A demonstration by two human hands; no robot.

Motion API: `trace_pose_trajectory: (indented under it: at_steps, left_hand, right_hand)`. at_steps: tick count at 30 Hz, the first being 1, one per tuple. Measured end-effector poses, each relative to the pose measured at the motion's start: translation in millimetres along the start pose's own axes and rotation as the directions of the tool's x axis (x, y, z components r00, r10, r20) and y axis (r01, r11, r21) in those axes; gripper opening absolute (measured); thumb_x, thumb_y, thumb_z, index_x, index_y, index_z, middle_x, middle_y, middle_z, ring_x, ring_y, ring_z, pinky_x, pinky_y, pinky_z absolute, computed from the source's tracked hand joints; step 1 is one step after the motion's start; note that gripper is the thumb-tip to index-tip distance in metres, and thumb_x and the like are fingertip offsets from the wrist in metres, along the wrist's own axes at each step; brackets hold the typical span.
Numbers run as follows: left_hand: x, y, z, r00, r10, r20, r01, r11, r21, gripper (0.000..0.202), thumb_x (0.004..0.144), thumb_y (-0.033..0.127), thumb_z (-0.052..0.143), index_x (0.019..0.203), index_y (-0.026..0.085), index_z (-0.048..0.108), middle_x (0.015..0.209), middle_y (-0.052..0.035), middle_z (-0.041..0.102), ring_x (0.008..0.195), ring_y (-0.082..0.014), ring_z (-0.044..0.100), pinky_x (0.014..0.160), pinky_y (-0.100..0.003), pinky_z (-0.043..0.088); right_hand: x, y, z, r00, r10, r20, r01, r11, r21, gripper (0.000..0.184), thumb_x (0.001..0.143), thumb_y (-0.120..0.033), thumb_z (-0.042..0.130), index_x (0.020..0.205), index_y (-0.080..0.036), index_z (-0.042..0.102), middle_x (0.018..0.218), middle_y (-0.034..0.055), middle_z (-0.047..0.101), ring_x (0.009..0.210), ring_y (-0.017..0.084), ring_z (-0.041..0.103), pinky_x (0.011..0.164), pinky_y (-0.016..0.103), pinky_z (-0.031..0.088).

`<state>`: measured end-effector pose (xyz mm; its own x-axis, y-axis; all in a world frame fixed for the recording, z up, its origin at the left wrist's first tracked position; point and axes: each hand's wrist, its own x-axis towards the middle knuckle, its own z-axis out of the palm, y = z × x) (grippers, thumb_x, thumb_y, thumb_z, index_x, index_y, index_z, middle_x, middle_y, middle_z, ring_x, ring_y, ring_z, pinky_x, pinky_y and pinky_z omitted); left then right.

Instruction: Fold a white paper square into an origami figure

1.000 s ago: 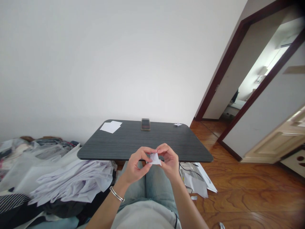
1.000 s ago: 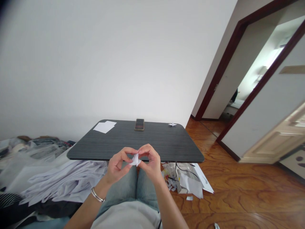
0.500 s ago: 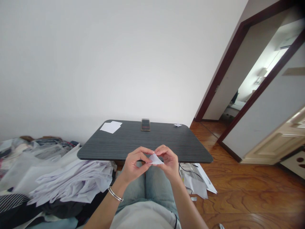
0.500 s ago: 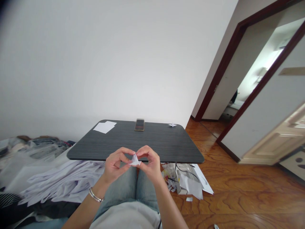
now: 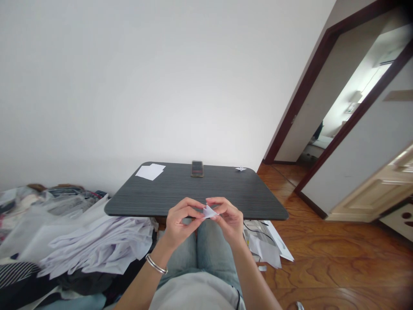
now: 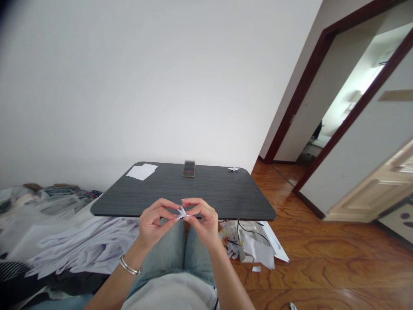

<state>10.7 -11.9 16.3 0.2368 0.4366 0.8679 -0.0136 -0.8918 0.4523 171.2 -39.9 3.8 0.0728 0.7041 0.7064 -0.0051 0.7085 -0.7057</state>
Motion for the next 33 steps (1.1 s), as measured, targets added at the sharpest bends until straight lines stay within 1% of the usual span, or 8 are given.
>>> trace_pose_trajectory:
  at_steps: [6, 10, 12, 14, 18, 22, 29, 33]
  left_hand:
    - [-2.3, 1.2, 0.9, 1.000, -0.017, 0.009, 0.017, 0.999, -0.038, 0.009, 0.076, 0.010, 0.064, 0.075, 0.019, 0.064, 0.086, -0.0057, 0.064, 0.079, -0.0163, 0.064, 0.068, -0.028, 0.053]
    - [-3.9, 2.6, 8.2, 0.986, -0.164, -0.040, 0.160, 0.984, -0.084, 0.005, 0.077, 0.013, 0.064, 0.076, 0.018, 0.063, 0.084, -0.0059, 0.061, 0.078, -0.0159, 0.061, 0.068, -0.027, 0.051]
    - [-3.7, 3.1, 14.2, 0.956, -0.291, -0.043, 0.281, 0.945, -0.168, 0.002, 0.079, 0.017, 0.063, 0.077, 0.016, 0.062, 0.089, -0.0075, 0.061, 0.082, -0.0169, 0.060, 0.070, -0.027, 0.051]
    - [-2.5, 3.3, 20.3, 0.916, -0.400, -0.019, 0.380, 0.884, -0.272, 0.009, 0.080, 0.023, 0.063, 0.076, 0.015, 0.061, 0.093, -0.0086, 0.061, 0.083, -0.0172, 0.060, 0.069, -0.027, 0.050]
    - [1.4, 2.8, 27.1, 0.849, -0.528, -0.018, 0.488, 0.797, -0.356, 0.022, 0.081, 0.032, 0.060, 0.070, 0.014, 0.057, 0.073, -0.0027, 0.058, 0.066, -0.0125, 0.054, 0.059, -0.022, 0.044]
    - [4.0, 3.0, 27.6, 0.826, -0.561, -0.045, 0.526, 0.798, -0.295, 0.025, 0.081, 0.035, 0.060, 0.068, 0.015, 0.055, 0.061, 0.0019, 0.050, 0.057, -0.0101, 0.047, 0.052, -0.020, 0.039]
    - [1.9, 1.1, 31.7, 0.780, -0.595, -0.195, 0.524, 0.791, -0.317, 0.015, 0.075, 0.027, 0.067, 0.075, 0.016, 0.057, 0.068, 0.0003, 0.059, 0.063, -0.0116, 0.058, 0.058, -0.020, 0.048]
    - [2.1, -1.2, 30.9, 0.762, -0.627, -0.165, 0.560, 0.764, -0.320, 0.019, 0.074, 0.025, 0.067, 0.089, 0.016, 0.060, 0.070, -0.0008, 0.063, 0.063, -0.0122, 0.062, 0.057, -0.020, 0.050]
  right_hand:
    - [-1.4, 0.5, 2.3, 1.000, 0.009, 0.011, -0.009, 1.000, 0.011, 0.009, 0.078, -0.020, 0.067, 0.071, -0.021, 0.062, 0.095, 0.0081, 0.071, 0.088, 0.023, 0.065, 0.078, 0.039, 0.048]
    - [0.2, 1.7, 7.2, 0.993, 0.035, -0.117, -0.030, 0.999, 0.038, 0.016, 0.073, -0.023, 0.071, 0.070, -0.021, 0.056, 0.080, 0.0035, 0.063, 0.075, 0.018, 0.060, 0.068, 0.031, 0.047]
    - [0.8, 2.0, 9.9, 0.983, 0.075, -0.165, -0.066, 0.996, 0.060, 0.018, 0.072, -0.024, 0.072, 0.070, -0.021, 0.055, 0.075, 0.0010, 0.058, 0.070, 0.016, 0.056, 0.063, 0.028, 0.045]
    - [0.8, 2.2, 11.9, 0.977, 0.119, -0.176, -0.110, 0.992, 0.057, 0.017, 0.074, -0.025, 0.070, 0.069, -0.020, 0.055, 0.072, 0.0002, 0.054, 0.067, 0.015, 0.052, 0.060, 0.026, 0.044]
    - [-0.2, 2.3, 13.2, 0.971, 0.180, -0.160, -0.181, 0.983, 0.007, 0.015, 0.078, -0.029, 0.066, 0.069, -0.019, 0.058, 0.071, 0.0002, 0.053, 0.064, 0.014, 0.050, 0.058, 0.025, 0.042]
    - [-1.0, 1.5, 14.5, 0.954, 0.221, -0.203, -0.228, 0.974, -0.012, 0.018, 0.078, -0.033, 0.065, 0.068, -0.018, 0.060, 0.067, 0.0002, 0.055, 0.062, 0.014, 0.050, 0.056, 0.025, 0.041]
    - [-1.6, 1.4, 21.1, 0.896, 0.295, -0.333, -0.281, 0.956, 0.090, 0.019, 0.073, -0.032, 0.070, 0.066, -0.017, 0.061, 0.064, 0.0006, 0.058, 0.060, 0.014, 0.052, 0.057, 0.026, 0.043]
    - [-0.2, 3.1, 21.2, 0.884, 0.344, -0.317, -0.311, 0.938, 0.151, 0.018, 0.071, -0.031, 0.072, 0.072, -0.017, 0.060, 0.067, 0.0007, 0.061, 0.060, 0.014, 0.055, 0.058, 0.026, 0.044]
